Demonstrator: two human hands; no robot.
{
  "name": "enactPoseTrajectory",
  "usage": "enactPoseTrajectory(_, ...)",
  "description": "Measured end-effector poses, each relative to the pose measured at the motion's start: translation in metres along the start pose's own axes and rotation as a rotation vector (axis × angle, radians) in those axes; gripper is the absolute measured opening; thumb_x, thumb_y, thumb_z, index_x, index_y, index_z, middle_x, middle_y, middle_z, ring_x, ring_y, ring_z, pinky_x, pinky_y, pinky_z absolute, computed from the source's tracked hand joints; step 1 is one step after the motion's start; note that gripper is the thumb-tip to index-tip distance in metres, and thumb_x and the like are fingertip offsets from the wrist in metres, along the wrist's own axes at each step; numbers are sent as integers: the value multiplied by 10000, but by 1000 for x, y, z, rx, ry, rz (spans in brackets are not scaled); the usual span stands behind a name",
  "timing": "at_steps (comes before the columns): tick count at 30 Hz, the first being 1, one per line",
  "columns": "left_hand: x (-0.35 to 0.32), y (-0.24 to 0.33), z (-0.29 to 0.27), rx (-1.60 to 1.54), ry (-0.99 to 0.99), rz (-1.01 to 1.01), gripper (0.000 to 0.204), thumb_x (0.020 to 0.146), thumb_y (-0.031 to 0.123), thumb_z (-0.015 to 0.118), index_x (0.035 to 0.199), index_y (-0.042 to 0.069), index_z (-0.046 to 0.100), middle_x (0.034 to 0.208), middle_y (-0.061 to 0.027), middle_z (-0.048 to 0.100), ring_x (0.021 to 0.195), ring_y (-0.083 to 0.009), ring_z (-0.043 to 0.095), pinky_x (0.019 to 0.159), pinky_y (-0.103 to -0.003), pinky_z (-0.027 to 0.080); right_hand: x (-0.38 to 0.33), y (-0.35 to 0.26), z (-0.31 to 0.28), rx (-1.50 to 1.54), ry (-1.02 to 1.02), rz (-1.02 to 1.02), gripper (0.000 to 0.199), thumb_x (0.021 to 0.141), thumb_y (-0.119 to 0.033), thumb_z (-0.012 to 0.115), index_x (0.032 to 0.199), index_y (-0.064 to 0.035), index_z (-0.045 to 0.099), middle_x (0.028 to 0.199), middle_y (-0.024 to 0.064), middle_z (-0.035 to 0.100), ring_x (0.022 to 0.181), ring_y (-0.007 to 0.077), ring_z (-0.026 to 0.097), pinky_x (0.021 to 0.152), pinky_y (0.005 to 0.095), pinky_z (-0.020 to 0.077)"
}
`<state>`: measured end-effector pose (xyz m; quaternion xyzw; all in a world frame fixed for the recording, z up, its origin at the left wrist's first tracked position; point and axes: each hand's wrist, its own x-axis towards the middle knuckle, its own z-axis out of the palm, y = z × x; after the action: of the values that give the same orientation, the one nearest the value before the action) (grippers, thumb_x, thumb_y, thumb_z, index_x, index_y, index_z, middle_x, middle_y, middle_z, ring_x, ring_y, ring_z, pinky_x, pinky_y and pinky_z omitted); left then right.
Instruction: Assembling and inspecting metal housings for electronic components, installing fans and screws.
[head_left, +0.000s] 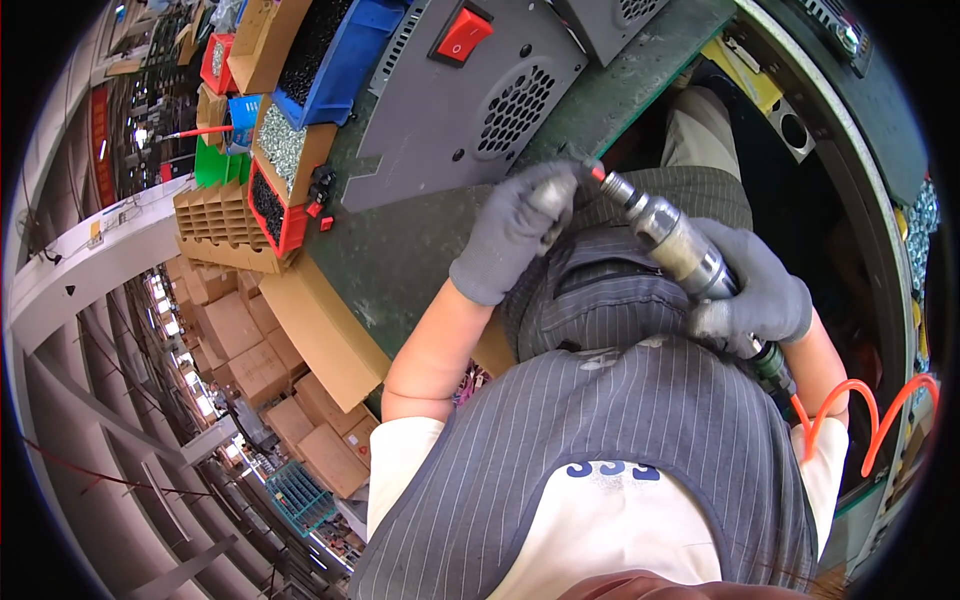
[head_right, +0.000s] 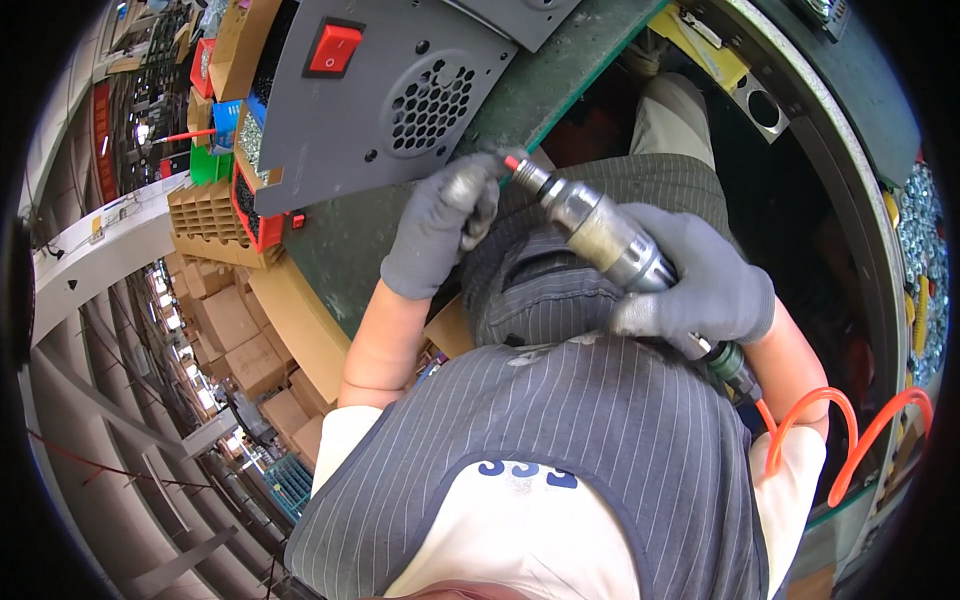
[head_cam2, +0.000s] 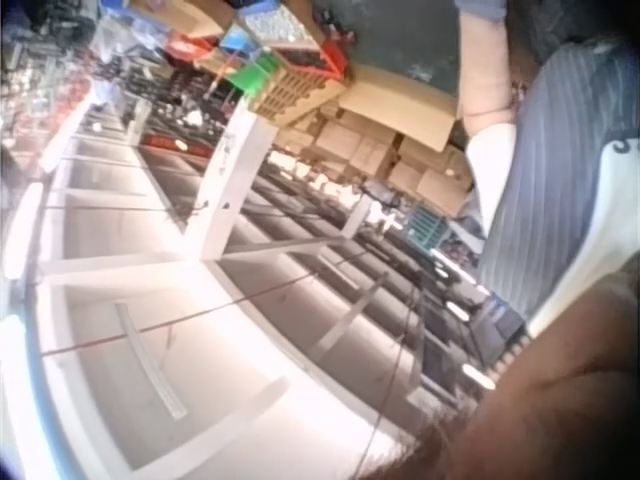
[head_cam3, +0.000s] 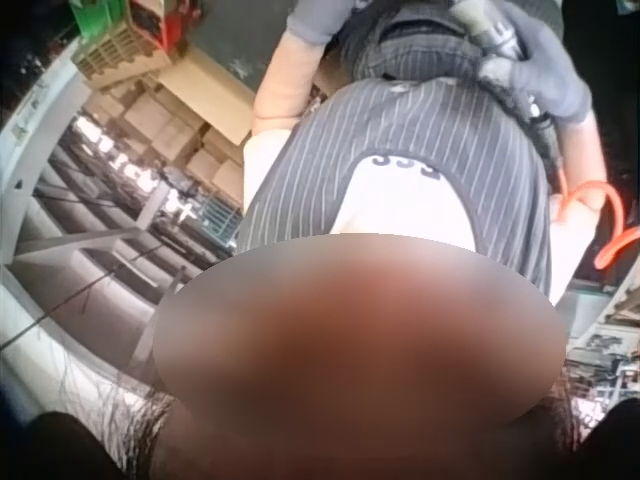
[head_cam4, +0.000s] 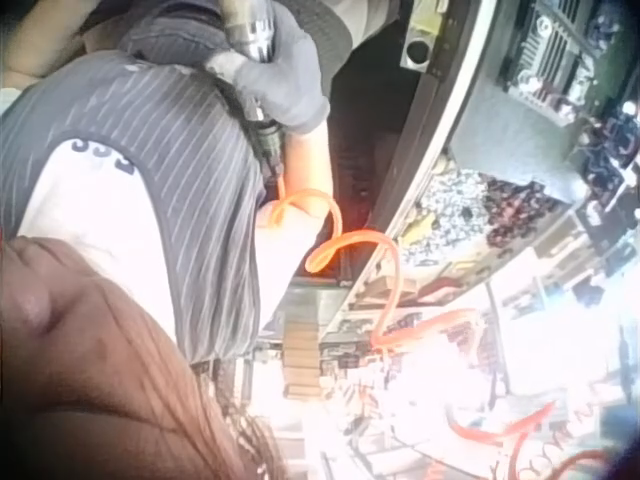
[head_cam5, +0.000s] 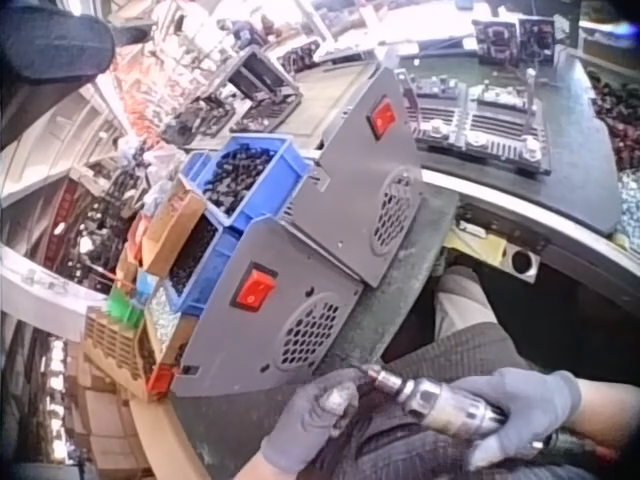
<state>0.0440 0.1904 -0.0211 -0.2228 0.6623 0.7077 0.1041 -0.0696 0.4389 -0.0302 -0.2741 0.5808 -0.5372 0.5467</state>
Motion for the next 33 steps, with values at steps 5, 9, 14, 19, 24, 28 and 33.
enactPoseTrajectory(5,-17,19,-54,847,-181,-236,342,850,363,612,1006,65,677,928,-127,676,885,-216,637,816,-326,476,12,3,-19,32,158,31,791,567,-348,801,1212,12,518,965,57,586,861,150,545,809,278,433)
enactPoseTrajectory(9,-13,42,-95,891,379,125,330,857,217,591,1096,-10,602,998,-130,659,931,-231,619,781,-315,489,23,8,-22,115,139,-55,771,594,-320,816,1227,0,512,974,63,582,861,158,539,813,290,433)
enactPoseTrajectory(14,23,41,-97,906,169,243,337,867,208,576,1123,-11,579,1013,-130,649,919,-216,612,761,-304,487,30,8,-21,198,94,-2,764,604,-309,811,1230,6,507,974,49,572,862,142,527,807,277,427)
enactPoseTrajectory(19,-3,17,-77,892,-10,198,348,879,196,557,1156,-13,550,1031,-131,635,905,-197,602,736,-290,485,28,4,-17,225,107,31,727,619,-274,797,1221,10,504,920,29,565,826,123,520,768,260,428)
enactPoseTrajectory(24,-34,17,-75,648,-91,43,360,891,184,538,1190,-15,522,1049,-131,622,890,-178,593,712,-276,483,31,1,-19,3,132,42,708,615,-254,790,1211,2,508,914,37,565,829,139,527,767,276,434)
enactPoseTrajectory(28,-6,29,-77,251,50,69,370,900,174,523,1217,-16,499,1064,-131,612,879,-163,585,692,-265,482,34,0,-21,53,101,27,730,596,-272,801,1211,-7,512,932,48,572,839,153,534,790,288,437)
enactPoseTrajectory(33,57,34,-94,-540,17,75,385,912,163,504,1250,-18,470,1082,-131,599,865,-144,576,668,-252,480,19,5,-17,11,119,46,740,585,-292,815,1203,-13,520,952,46,578,857,150,536,809,292,435)
